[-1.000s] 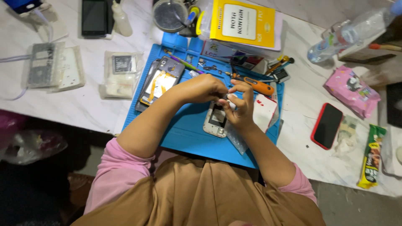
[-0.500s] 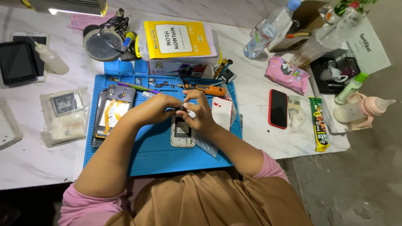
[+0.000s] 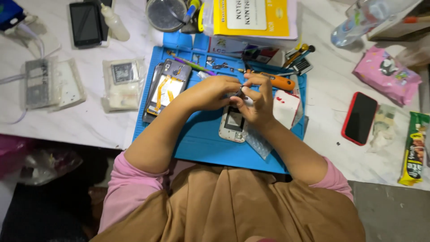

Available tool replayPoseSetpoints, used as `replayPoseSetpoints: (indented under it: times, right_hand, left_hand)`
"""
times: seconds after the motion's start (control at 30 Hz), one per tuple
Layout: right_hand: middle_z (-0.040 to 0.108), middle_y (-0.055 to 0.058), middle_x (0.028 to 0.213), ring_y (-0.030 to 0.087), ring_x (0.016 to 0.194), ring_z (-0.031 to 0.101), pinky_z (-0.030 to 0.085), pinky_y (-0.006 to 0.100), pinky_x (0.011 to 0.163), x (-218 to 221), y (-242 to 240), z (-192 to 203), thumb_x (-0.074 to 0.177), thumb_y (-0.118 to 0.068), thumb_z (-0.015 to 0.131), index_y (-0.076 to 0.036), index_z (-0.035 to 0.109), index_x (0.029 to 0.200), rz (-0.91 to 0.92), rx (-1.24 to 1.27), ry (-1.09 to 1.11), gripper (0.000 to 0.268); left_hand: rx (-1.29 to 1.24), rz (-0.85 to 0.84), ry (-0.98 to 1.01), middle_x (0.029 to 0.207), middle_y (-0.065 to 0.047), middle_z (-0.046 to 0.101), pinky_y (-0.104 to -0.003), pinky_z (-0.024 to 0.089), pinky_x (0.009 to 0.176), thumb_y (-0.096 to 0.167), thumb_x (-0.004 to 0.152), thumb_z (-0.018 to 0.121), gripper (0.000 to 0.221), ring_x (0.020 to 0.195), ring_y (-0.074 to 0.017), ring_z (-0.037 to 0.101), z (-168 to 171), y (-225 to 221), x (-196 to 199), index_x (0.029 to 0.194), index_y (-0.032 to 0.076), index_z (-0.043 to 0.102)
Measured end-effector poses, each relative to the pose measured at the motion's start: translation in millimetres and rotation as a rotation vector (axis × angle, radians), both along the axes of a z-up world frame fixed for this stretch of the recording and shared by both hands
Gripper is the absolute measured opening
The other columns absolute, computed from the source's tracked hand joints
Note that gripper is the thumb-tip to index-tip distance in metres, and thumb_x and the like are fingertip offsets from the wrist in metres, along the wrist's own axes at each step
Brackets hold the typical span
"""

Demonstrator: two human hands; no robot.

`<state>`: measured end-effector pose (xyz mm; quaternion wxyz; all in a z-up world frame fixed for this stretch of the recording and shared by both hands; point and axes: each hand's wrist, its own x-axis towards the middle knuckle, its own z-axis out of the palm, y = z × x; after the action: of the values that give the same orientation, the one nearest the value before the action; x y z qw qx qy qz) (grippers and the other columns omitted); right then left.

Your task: Repairing a mobile phone by disassembling and reassembling internal components on a repair mat

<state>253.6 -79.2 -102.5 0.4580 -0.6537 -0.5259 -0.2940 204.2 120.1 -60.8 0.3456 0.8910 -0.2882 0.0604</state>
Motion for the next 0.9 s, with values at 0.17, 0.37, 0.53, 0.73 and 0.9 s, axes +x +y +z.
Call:
replayPoseSetpoints:
  times: [0.17,0.37,0.53,0.73,0.9]
  right_hand:
    - [0.056,0.017,0.101,0.049,0.105,0.065,0.051,0.060,0.086,-9,-6,7,0.096,-0.016,0.081,-0.004,0.054,0.112,0.053,-0.002,-0.033,0.034]
    - [0.057,0.016,0.100,0.048,0.103,0.066,0.052,0.060,0.085,-3,-9,-1,0.096,-0.016,0.081,-0.003,0.054,0.111,0.028,0.033,-0.057,0.033]
    - [0.057,0.015,0.099,0.048,0.104,0.066,0.052,0.058,0.084,1,-11,5,0.096,-0.014,0.081,-0.003,0.055,0.111,0.026,0.034,-0.062,0.032]
    - [0.058,0.014,0.100,0.047,0.103,0.066,0.052,0.056,0.084,-8,-9,2,0.094,-0.013,0.082,-0.007,0.056,0.114,0.082,0.029,-0.076,0.033]
    - [0.059,0.014,0.099,0.047,0.103,0.067,0.052,0.055,0.084,-12,-9,-1,0.093,-0.013,0.083,-0.008,0.056,0.115,0.077,0.029,-0.074,0.035]
  left_hand:
    - [0.002,-0.051,0.023,0.082,-0.010,0.073,-0.047,0.057,0.071,0.009,0.083,0.077,0.014,0.078,-0.0390,0.072,-13,-1,-1,0.089,0.010,0.065]
    - [0.126,0.090,-0.108,0.076,-0.002,0.069,-0.039,0.057,0.064,0.030,0.073,0.092,0.035,0.069,-0.0276,0.071,-26,-13,12,0.085,0.016,0.063]
    - [-0.048,-0.055,0.014,0.086,-0.009,0.068,-0.049,0.057,0.069,0.029,0.076,0.086,0.037,0.080,-0.0366,0.071,0,-5,-4,0.096,0.011,0.062]
    - [0.081,-0.007,-0.044,0.086,-0.011,0.072,-0.049,0.058,0.066,0.019,0.080,0.084,0.023,0.075,-0.0384,0.071,-5,-8,-3,0.091,0.011,0.065]
    - [0.136,0.075,-0.087,0.085,-0.010,0.070,-0.049,0.057,0.064,0.025,0.072,0.088,0.033,0.076,-0.0382,0.071,4,-13,-5,0.089,0.012,0.063]
